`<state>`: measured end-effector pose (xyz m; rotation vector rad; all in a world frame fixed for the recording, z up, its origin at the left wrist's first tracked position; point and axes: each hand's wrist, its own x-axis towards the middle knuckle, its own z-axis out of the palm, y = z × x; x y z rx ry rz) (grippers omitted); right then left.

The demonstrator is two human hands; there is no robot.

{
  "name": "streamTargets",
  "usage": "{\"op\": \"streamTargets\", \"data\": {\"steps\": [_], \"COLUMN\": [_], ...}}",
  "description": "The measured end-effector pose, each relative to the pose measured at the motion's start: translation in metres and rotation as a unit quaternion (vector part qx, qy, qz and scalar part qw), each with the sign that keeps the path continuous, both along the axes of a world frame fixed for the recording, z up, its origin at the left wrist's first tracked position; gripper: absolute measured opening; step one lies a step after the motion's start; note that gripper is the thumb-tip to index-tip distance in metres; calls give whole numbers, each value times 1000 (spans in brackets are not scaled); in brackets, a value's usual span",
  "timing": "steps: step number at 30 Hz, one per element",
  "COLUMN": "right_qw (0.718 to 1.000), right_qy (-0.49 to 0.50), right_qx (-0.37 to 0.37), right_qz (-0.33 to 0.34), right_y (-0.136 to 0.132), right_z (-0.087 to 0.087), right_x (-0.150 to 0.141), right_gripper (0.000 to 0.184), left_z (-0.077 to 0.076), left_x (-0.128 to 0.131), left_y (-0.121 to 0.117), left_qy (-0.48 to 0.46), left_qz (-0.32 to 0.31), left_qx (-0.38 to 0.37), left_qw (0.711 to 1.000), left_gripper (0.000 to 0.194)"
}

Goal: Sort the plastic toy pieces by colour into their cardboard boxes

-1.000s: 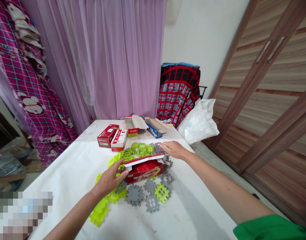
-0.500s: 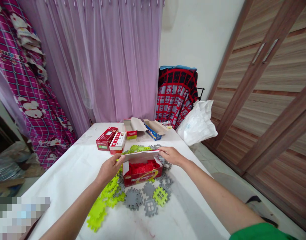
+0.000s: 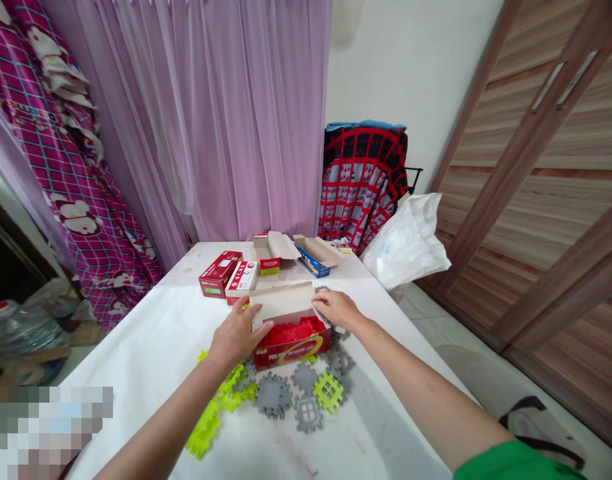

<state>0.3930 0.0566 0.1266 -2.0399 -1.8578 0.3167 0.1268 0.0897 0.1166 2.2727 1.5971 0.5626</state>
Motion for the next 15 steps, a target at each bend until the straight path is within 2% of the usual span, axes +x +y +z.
{"op": "streamTargets", "data": {"steps": [3, 6, 10, 15], "right_qw": [997, 992, 990, 987], "right_qy": [-60, -80, -36, 32], "right_qx": [-49, -94, -128, -154], "right_qz": [23, 29, 37, 25], "right_y": [-2, 1, 9, 10], "right_z": [11, 22, 30, 22], "right_x": [-3, -9, -7, 8], "right_gripper": [31, 34, 23, 44], "left_z": [4, 4, -1, -16], "left_x": [2, 1, -10, -25], "left_y": [-6, 1, 19, 29], "left_qy": [57, 86, 79, 14], "left_qz": [-15, -32, -45, -76], "left_qx": [-11, -33, -68, -73], "left_qw": [998, 995, 993, 994], "left_gripper": [51, 39, 38, 45]}}
